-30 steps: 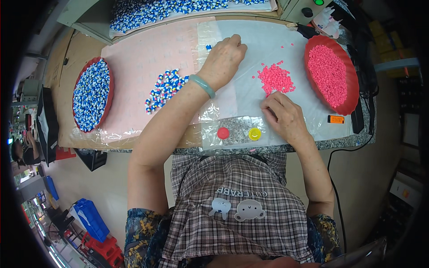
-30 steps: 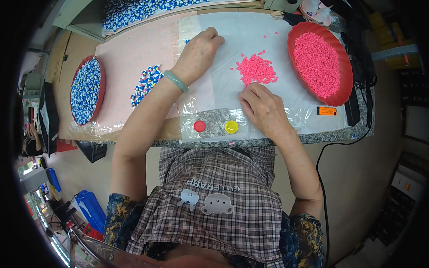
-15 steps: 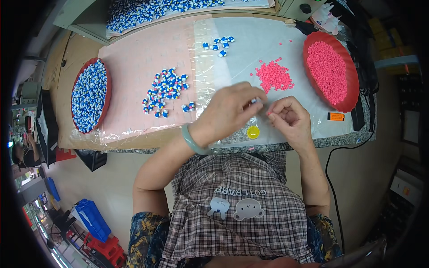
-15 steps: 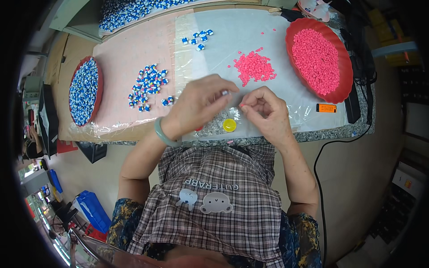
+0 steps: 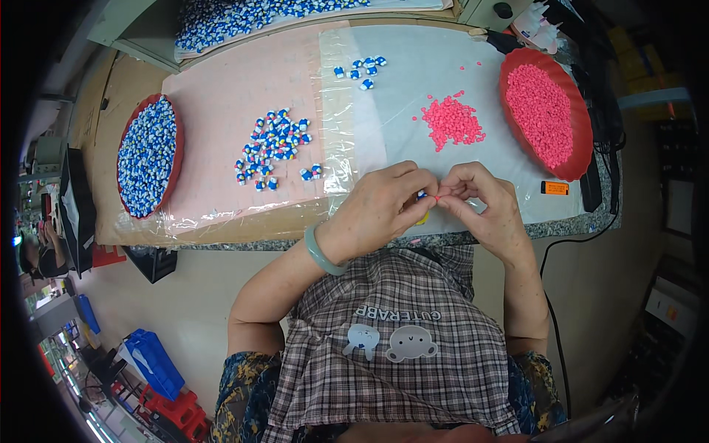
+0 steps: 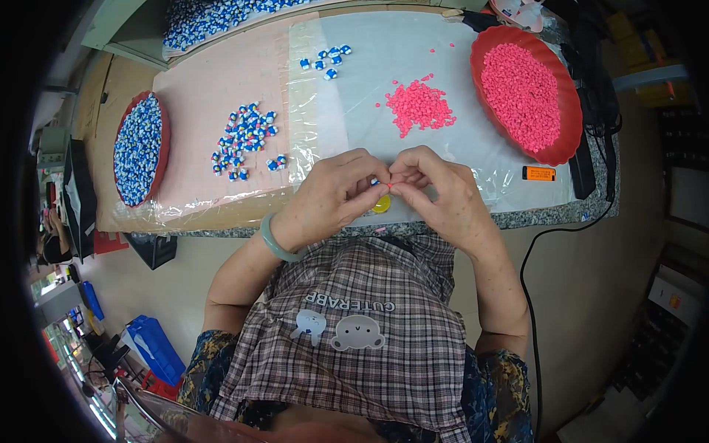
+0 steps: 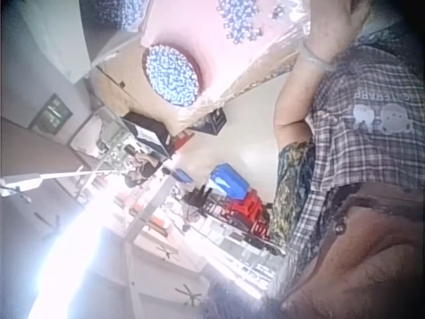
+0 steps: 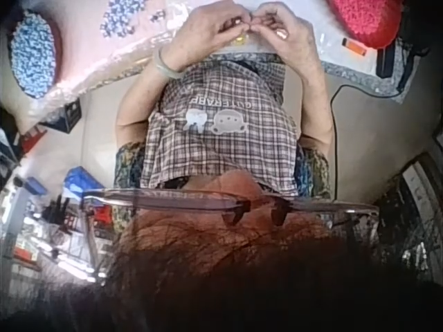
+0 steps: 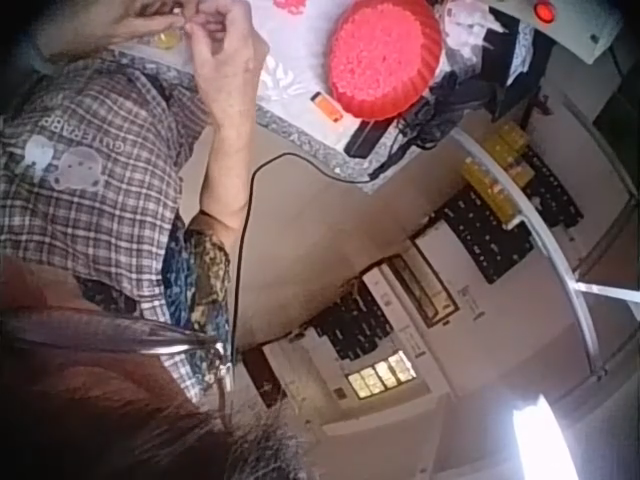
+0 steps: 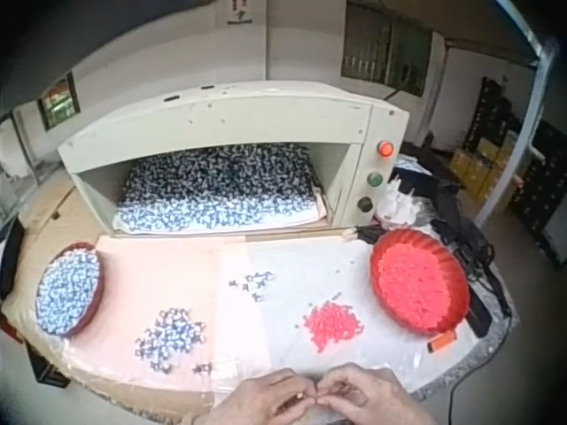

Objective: Manually assembling small plastic toy components by inserting pink parts into blue and white bases at a workbench.

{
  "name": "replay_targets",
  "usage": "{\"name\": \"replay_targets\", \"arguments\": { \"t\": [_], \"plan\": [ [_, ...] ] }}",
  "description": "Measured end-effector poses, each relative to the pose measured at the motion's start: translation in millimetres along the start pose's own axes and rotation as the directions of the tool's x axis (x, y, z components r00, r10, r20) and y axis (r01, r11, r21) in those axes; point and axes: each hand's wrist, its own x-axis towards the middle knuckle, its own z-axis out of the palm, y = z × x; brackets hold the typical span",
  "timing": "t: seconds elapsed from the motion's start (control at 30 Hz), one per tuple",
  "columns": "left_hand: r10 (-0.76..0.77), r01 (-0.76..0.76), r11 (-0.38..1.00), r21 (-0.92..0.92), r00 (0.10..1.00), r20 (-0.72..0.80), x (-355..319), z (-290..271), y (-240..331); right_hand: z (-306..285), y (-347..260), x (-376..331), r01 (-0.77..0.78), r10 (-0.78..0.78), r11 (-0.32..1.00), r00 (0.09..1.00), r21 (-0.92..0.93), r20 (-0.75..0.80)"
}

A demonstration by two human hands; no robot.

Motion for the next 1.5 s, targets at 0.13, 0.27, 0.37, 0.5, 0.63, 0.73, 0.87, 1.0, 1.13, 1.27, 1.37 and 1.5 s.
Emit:
{"name": "replay_targets", "arguments": {
  "t": [0.13,0.27,0.37,0.5,0.63,0.73,0.87,1.0,1.13,1.27,1.37,1.5],
  "plan": [
    [-0.01,0.01,1.0,-0.011,1.0,0.016,-0.5,-1.8,1.7,0.5,-3.0,2.2,-0.022,0.022,1.0,1.0,-0.005,0.022],
    [0.011,-0.012,0.999,-0.047,1.0,-0.012,-0.7,-1.3,2.7,7.2,3.8,-0.5,-0.163,0.168,0.95,0.986,0.268,0.006],
    [-0.031,0.028,0.994,-0.104,0.999,-0.029,-1.5,-4.1,4.2,15.6,10.4,-4.2,-0.251,0.269,0.866,0.963,0.432,0.021],
    [-0.049,0.04,0.991,-0.125,0.997,-0.067,-4.0,-1.8,6.1,24.9,10.1,-9.5,-0.203,0.257,0.849,0.965,0.488,-0.047],
    [-0.06,0.047,0.987,-0.153,0.995,-0.078,-6.3,-0.8,4.8,23.5,8.3,-8.7,-0.141,0.183,0.898,0.981,0.418,-0.061],
    [-0.081,0.074,0.986,-0.153,0.996,-0.04,-5.3,-4.7,8.2,21.1,6.9,-7.6,-0.165,0.199,0.885,0.979,0.435,-0.034],
    [-0.112,0.11,0.981,-0.161,0.994,-0.002,-5.3,-5.2,10.0,19.2,6.7,-6.8,-0.18,0.198,0.91,0.98,0.375,-0.01],
    [-0.138,0.14,0.957,-0.254,0.99,0.026,-8.5,-3.7,6.1,17.6,7.4,-8.9,-0.188,0.206,0.866,0.978,0.464,0.011],
    [-0.272,0.278,0.758,-0.59,0.957,0.101,-15.6,-2.7,-3.6,10.4,14.4,-14.6,-0.26,0.271,0.785,0.96,0.563,0.065],
    [-0.31,0.302,0.667,-0.681,0.944,0.115,-20.2,-8.9,-5.5,8.9,24.9,-21.2,-0.42,0.39,0.719,0.903,0.554,0.179],
    [-0.344,0.329,0.675,-0.661,0.932,0.113,-22.0,-8.8,-8.7,12.9,29.5,-26.3,-0.486,0.44,0.702,0.871,0.52,0.22],
    [-0.358,0.344,0.701,-0.625,0.927,0.11,-24.2,-9.9,-9.2,20.2,27.3,-25.1,-0.556,0.503,0.692,0.829,0.46,0.245]
  ]
}}
